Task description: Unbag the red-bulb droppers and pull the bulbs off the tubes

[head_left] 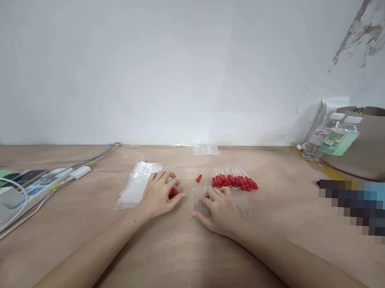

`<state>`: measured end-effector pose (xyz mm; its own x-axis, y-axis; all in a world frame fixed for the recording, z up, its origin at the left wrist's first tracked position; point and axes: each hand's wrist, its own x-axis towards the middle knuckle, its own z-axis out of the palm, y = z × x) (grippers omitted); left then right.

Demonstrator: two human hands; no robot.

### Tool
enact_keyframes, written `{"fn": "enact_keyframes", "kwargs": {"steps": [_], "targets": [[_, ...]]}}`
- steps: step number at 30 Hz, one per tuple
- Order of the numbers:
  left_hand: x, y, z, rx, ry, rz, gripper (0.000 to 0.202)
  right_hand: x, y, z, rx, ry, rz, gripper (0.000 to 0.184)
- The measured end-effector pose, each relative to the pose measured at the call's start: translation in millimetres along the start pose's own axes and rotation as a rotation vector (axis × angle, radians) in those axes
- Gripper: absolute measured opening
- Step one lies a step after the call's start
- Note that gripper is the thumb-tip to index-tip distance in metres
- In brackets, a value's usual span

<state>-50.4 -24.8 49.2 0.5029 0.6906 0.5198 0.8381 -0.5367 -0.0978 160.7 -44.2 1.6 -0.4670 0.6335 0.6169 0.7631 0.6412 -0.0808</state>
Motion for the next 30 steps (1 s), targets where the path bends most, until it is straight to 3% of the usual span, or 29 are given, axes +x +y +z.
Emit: {"fn": "enact_keyframes", "kwargs": {"steps": [5,11,15,18,21,24,27,30], "targets": [[17,9,8.9,-0.058,-0.041,-0.062,0.017,-1,4,-10,-0.024,0.027,0.007,0.031],[69,29,32.4,-0.017,-0.328,-0.241,0.035,-19,15,-20,0.007,0.094,-0.062,0.019],[93,34,53.8,0.029,-0.389,-0.297,0.032,-28,22,-16,0.024,0.197,-0.023,0.013],[98,33,59.7,0.050,-0.398,-0.338,0.029,-29,26,-15,0.017,0.236,-0.003,0.013],[91,29,47.1,0.054,-0.328,-0.355,0.024,-28,29,-16,0.002,0.255,0.002,0.012],[67,22,24.1,0.041,-0.214,-0.304,0.019,-27,30,-19,-0.011,0.293,0.020,0.013],[30,19,9.5,-0.056,-0.036,-0.082,0.018,-26,29,-22,-0.028,0.314,0.015,0.030],[-3,23,11.5,-0.134,0.035,0.073,0.018,-25,27,-22,-0.044,0.271,-0.037,0.038]]}}
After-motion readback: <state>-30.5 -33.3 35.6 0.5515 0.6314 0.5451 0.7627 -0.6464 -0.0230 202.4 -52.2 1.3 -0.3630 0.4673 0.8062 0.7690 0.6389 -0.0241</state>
